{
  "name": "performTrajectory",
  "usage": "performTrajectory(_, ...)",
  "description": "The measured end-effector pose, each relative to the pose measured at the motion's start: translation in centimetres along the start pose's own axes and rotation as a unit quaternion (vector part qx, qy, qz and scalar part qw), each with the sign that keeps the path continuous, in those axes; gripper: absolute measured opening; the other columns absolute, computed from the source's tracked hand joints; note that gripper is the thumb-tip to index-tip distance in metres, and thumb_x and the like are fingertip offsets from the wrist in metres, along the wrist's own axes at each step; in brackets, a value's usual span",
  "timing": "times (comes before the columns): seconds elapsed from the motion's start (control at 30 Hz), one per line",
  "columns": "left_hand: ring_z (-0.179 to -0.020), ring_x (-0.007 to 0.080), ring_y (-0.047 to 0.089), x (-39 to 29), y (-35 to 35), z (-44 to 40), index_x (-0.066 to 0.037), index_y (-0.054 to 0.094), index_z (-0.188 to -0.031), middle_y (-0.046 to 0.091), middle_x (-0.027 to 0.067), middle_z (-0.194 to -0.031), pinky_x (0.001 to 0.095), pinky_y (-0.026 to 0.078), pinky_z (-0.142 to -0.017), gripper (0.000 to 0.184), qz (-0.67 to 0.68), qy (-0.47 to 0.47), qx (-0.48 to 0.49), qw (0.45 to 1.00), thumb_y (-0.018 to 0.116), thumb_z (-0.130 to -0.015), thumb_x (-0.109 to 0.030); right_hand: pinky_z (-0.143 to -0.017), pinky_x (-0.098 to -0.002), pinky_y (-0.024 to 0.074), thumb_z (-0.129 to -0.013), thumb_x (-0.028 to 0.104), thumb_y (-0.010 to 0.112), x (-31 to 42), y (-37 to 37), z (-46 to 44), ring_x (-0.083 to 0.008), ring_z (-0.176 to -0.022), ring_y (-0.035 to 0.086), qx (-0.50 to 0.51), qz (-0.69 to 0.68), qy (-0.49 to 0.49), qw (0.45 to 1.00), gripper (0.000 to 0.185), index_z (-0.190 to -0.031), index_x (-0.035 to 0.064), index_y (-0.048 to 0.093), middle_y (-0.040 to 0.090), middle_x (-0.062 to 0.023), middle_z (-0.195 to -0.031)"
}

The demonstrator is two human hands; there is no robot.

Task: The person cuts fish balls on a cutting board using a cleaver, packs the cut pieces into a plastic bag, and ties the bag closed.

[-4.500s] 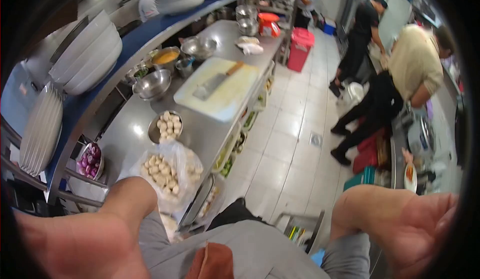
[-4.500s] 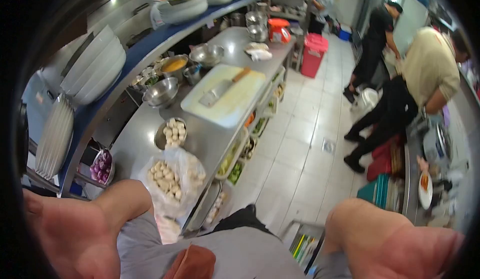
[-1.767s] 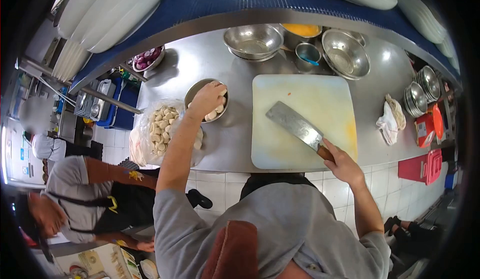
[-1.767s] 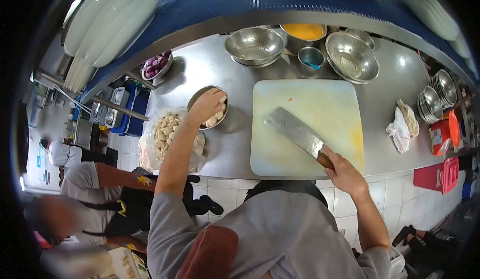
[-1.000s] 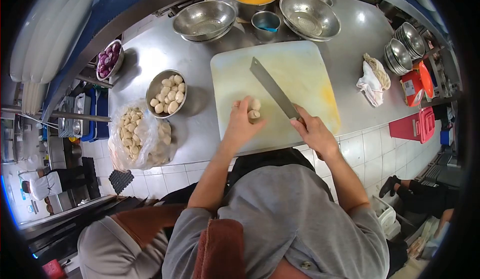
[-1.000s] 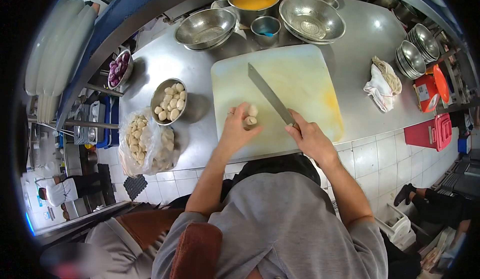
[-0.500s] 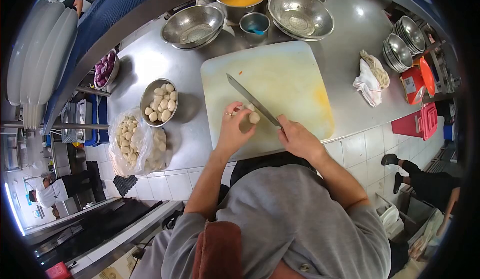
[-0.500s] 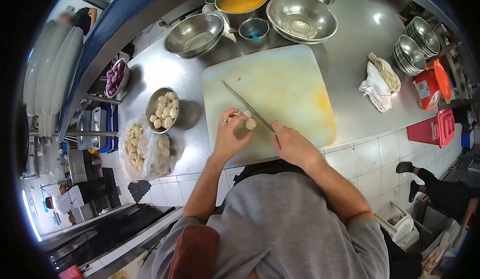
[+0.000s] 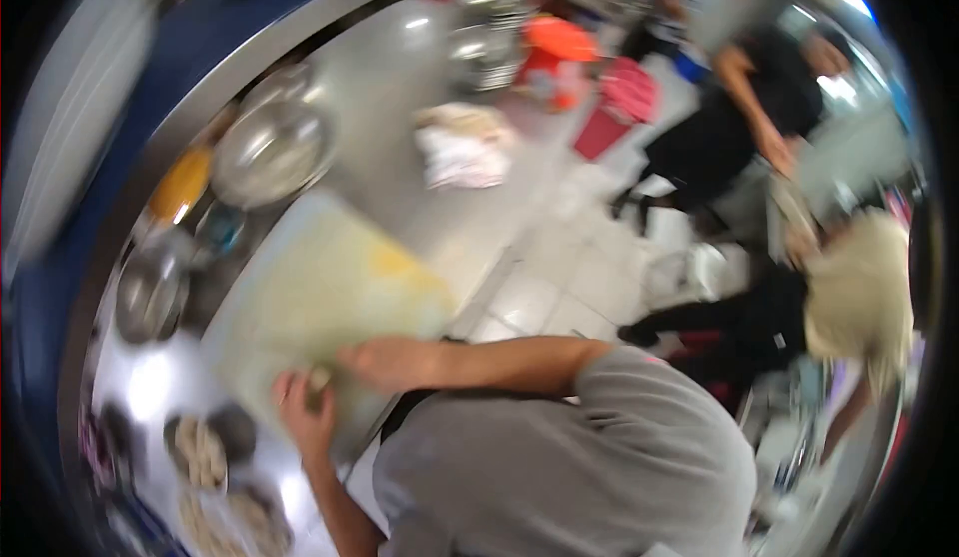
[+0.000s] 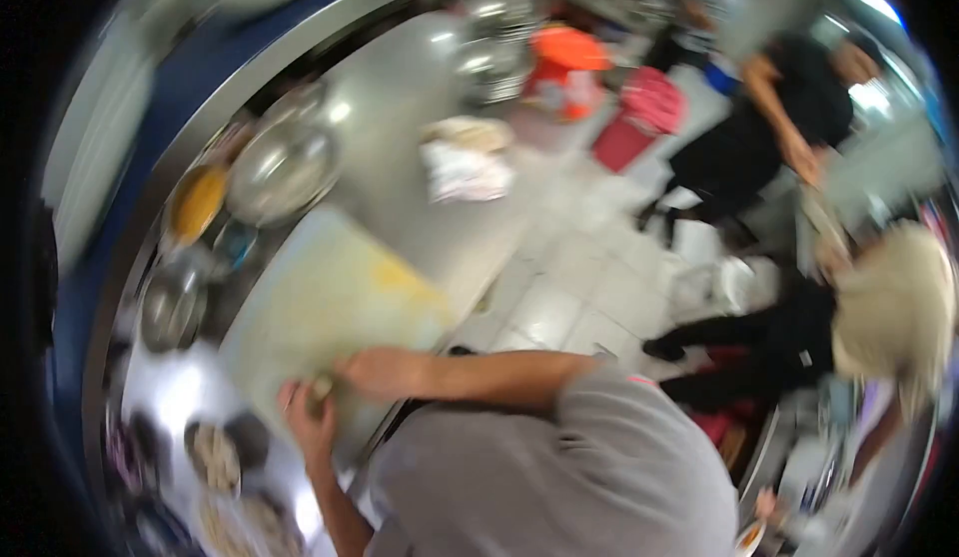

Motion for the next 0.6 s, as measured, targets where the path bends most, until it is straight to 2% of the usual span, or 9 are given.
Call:
performTrajectory(0.1, -0.110, 0.0380, 0.053, 0.1, 0.4, -0.3, -0.004, 0.063, -0.107, 0.053, 0.0184, -0.121, 0.0480, 0.044, -0.095, 0.034, 0.041, -0.021, 0.030, 0.999, 0.075, -0.076, -0.012, -0.073, -0.0504, 0.0544, -0.087, 0.009, 0.054, -0.9, -0.4, 0.7, -0.0425, -0.084, 0.069, -0.047, 0.012, 0.032, 0.998, 0.029, -0.112, -0.0056, 0.052, 0.068, -0.0248, -0.087)
performTrajectory(0.2, -0.109, 0.0365, 0.052, -0.1, 0.2, -0.3, -0.005, 0.062, -0.106, 0.051, 0.0176, -0.121, 0.0469, 0.044, -0.094, 0.033, 0.070, -0.024, 0.028, 0.997, 0.076, -0.077, -0.012, -0.073, -0.0502, 0.0547, -0.086, 0.008, 0.055, 0.9, -0.3, 0.7, -0.0416, -0.085, 0.069, 0.004, 0.015, 0.036, 0.999, 0.031, -0.114, -0.0057, 0.051, 0.068, -0.0249, -0.087)
performTrajectory(0.27, -0.109, 0.0367, 0.052, 0.0, 0.1, -0.2, -0.004, 0.062, -0.107, 0.051, 0.0180, -0.121, 0.0468, 0.044, -0.094, 0.034, 0.061, -0.016, 0.025, 0.998, 0.076, -0.077, -0.012, -0.070, -0.0510, 0.0542, -0.088, 0.011, 0.059, 1.4, -0.7, 1.2, -0.0427, -0.082, 0.069, -0.014, 0.016, 0.024, 0.999, 0.030, -0.113, -0.0020, 0.049, 0.067, -0.0234, -0.084)
performTrajectory(0.37, -0.109, 0.0375, 0.053, 0.4, 0.7, 0.0, -0.004, 0.062, -0.108, 0.052, 0.0189, -0.120, 0.0471, 0.044, -0.094, 0.035, 0.049, -0.006, 0.017, 0.999, 0.077, -0.076, -0.012, -0.069, -0.0502, 0.0545, -0.087, 0.009, 0.057, 0.8, 0.2, 1.4, -0.0418, -0.078, 0.069, -0.044, 0.046, 0.034, 0.997, 0.029, -0.112, -0.0029, 0.049, 0.067, -0.0238, -0.083)
performTrajectory(0.43, -0.109, 0.0396, 0.054, 0.2, 0.8, 0.2, -0.004, 0.063, -0.109, 0.056, 0.0209, -0.117, 0.0483, 0.045, -0.094, 0.037, 0.018, 0.021, -0.011, 1.000, 0.077, -0.075, -0.010, -0.067, -0.0496, 0.0545, -0.085, 0.006, 0.055, -0.2, 1.6, 0.9, -0.0416, -0.074, 0.068, -0.004, 0.084, 0.045, 0.995, 0.029, -0.112, -0.0036, 0.050, 0.066, -0.0242, -0.081)
performTrajectory(0.47, -0.109, 0.0398, 0.055, -1.1, 0.5, -0.1, -0.005, 0.065, -0.109, 0.059, 0.0211, -0.113, 0.0482, 0.046, -0.094, 0.038, 0.034, 0.003, -0.018, 0.999, 0.078, -0.074, -0.011, -0.065, -0.0513, 0.0538, -0.085, 0.005, 0.053, -0.6, 1.8, 1.1, -0.0418, -0.073, 0.067, -0.036, 0.080, 0.032, 0.996, 0.028, -0.112, -0.0037, 0.050, 0.066, -0.0241, -0.080)
performTrajectory(0.5, -0.107, 0.0385, 0.057, -1.2, 0.3, -0.2, -0.004, 0.065, -0.108, 0.060, 0.0203, -0.113, 0.0466, 0.047, -0.093, 0.039, 0.036, -0.005, -0.012, 0.999, 0.079, -0.073, -0.011, -0.063, -0.0532, 0.0526, -0.085, 0.006, 0.053, -0.9, 2.2, 1.1, -0.0428, -0.071, 0.066, -0.078, 0.081, -0.024, 0.993, 0.029, -0.112, -0.0039, 0.050, 0.066, -0.0235, -0.076)
performTrajectory(0.53, -0.107, 0.0372, 0.057, -1.2, 0.2, -0.3, -0.004, 0.065, -0.108, 0.061, 0.0192, -0.113, 0.0454, 0.048, -0.092, 0.039, 0.064, -0.007, -0.041, 0.997, 0.079, -0.072, -0.011, -0.062, -0.0543, 0.0519, -0.084, 0.006, 0.055, -0.4, 1.4, 0.9, -0.0438, -0.070, 0.066, -0.054, 0.055, 0.021, 0.997, 0.030, -0.113, -0.0035, 0.050, 0.065, -0.0232, -0.073)
performTrajectory(0.6, -0.105, 0.0354, 0.057, -0.8, 0.1, -0.2, -0.006, 0.064, -0.106, 0.057, 0.0165, -0.114, 0.0436, 0.048, -0.092, 0.038, 0.061, -0.022, -0.033, 0.997, 0.080, -0.071, -0.009, -0.063, -0.0539, 0.0512, -0.086, 0.004, 0.055, 0.3, 0.6, 0.4, -0.0453, -0.070, 0.064, -0.009, 0.061, 0.043, 0.997, 0.037, -0.121, -0.0032, 0.047, 0.064, -0.0242, -0.072)
Point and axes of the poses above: each hand's wrist, its own z-axis away from the middle knuckle, its own y-axis out of the palm, x = y × z, the point moved 4 cm from there along -z, towards the middle knuckle
